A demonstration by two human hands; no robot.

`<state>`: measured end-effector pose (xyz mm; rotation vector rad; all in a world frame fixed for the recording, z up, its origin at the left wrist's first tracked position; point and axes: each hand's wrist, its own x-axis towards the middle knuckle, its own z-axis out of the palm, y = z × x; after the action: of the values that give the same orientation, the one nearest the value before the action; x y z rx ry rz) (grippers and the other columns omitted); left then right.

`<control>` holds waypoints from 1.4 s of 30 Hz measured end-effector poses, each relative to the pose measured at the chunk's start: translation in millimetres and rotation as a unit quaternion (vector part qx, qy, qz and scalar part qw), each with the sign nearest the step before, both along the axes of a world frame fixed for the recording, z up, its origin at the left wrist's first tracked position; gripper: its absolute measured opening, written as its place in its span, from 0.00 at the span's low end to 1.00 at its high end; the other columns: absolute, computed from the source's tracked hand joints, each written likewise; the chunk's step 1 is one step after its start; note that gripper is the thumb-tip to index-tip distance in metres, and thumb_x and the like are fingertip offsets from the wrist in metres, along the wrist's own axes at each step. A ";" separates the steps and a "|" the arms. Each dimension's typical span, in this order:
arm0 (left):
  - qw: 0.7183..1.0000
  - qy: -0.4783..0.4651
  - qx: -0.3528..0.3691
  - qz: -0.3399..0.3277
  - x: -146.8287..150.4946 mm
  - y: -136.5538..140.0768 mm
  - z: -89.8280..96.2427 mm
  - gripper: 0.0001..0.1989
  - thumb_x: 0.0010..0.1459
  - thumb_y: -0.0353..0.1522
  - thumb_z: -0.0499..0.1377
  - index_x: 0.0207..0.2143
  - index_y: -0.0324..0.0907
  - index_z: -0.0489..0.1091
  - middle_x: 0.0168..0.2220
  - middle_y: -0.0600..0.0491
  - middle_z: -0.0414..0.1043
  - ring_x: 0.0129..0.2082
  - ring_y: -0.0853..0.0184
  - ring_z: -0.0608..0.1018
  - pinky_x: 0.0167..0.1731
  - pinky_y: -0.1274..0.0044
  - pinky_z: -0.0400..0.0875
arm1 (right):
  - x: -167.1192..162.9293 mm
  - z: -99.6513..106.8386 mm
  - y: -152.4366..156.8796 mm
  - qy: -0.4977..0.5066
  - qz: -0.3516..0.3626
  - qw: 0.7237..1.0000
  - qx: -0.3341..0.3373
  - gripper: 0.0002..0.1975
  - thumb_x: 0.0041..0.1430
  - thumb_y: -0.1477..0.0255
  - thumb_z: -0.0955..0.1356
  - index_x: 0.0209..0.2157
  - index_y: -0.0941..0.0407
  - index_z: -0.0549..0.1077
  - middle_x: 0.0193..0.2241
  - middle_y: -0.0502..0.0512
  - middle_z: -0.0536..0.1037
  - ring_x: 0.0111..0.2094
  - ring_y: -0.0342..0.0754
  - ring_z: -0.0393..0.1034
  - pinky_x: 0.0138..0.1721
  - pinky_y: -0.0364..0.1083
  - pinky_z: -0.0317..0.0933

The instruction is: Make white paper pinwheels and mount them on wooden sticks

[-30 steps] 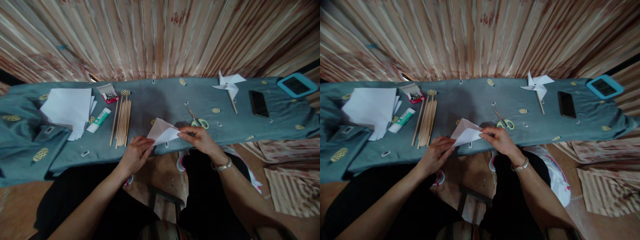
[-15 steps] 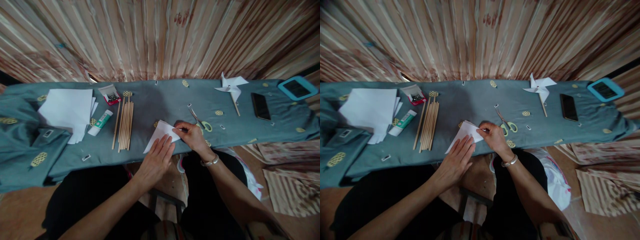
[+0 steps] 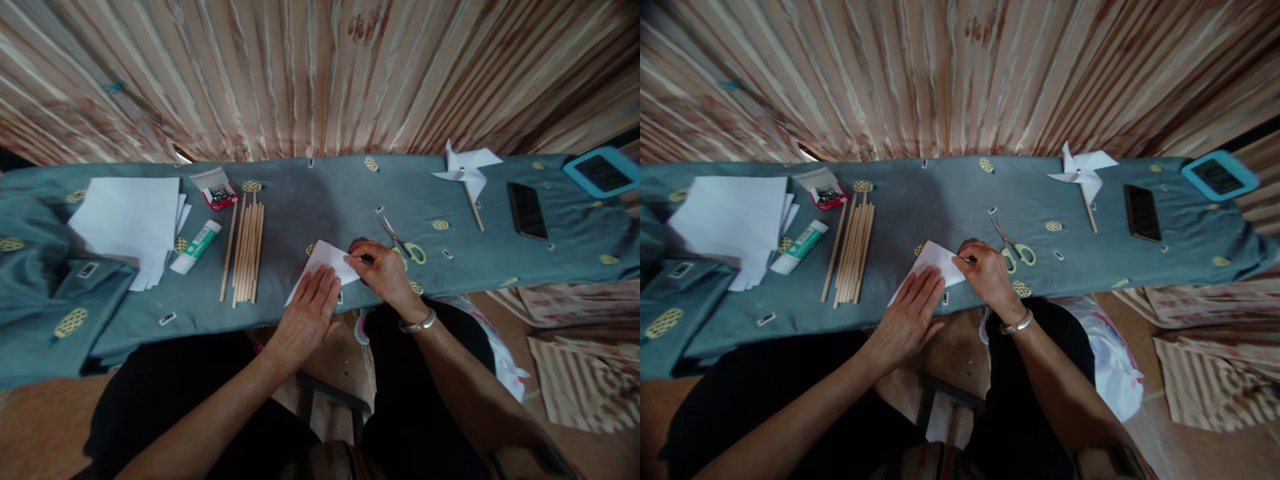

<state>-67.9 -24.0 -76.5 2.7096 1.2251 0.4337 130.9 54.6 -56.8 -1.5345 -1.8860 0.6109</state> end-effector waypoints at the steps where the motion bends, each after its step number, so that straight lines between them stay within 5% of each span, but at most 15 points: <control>1: 1.000 0.001 0.000 0.000 -0.2 0.1 -0.6 0.35 0.64 0.36 0.59 0.66 0.28 0.50 0.67 0.30 0.57 0.69 0.45 0.58 0.65 0.54 0.59 | 0.0 0.0 0.2 -0.003 0.000 1.000 0.002 0.06 0.58 0.69 0.71 0.27 0.53 0.78 0.34 0.55 0.83 0.37 0.51 0.77 0.42 0.49 0.68; 32: 1.000 -0.004 -0.024 -0.006 -0.6 2.1 -1.8 0.34 0.65 0.35 0.57 0.67 0.31 0.50 0.68 0.31 0.57 0.70 0.45 0.57 0.65 0.54 0.59 | -1.4 -3.6 -2.1 -0.054 0.005 0.998 0.034 0.07 0.61 0.69 0.70 0.28 0.54 0.76 0.34 0.56 0.81 0.38 0.52 0.76 0.44 0.51 0.68; 37: 0.999 0.003 -0.037 -0.003 0.0 2.0 -1.5 0.34 0.64 0.34 0.57 0.68 0.32 0.49 0.68 0.32 0.56 0.70 0.46 0.55 0.65 0.53 0.57 | -3.6 -4.4 -15.8 -0.115 0.018 0.990 0.078 0.13 0.65 0.62 0.66 0.42 0.56 0.77 0.46 0.63 0.81 0.48 0.58 0.74 0.54 0.57 0.64; 42: 1.000 0.023 -0.021 0.002 1.5 1.1 -3.2 0.34 0.63 0.35 0.59 0.67 0.31 0.51 0.69 0.32 0.55 0.70 0.46 0.55 0.66 0.54 0.57 | -4.8 -10.1 -40.3 -0.145 0.018 0.983 0.112 0.27 0.65 0.57 0.65 0.60 0.58 0.67 0.61 0.69 0.69 0.62 0.64 0.64 0.61 0.64 0.57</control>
<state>-66.5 -22.8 -79.7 2.6971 1.2385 0.3444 126.1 14.3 -67.0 -1.5063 -2.1198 0.1860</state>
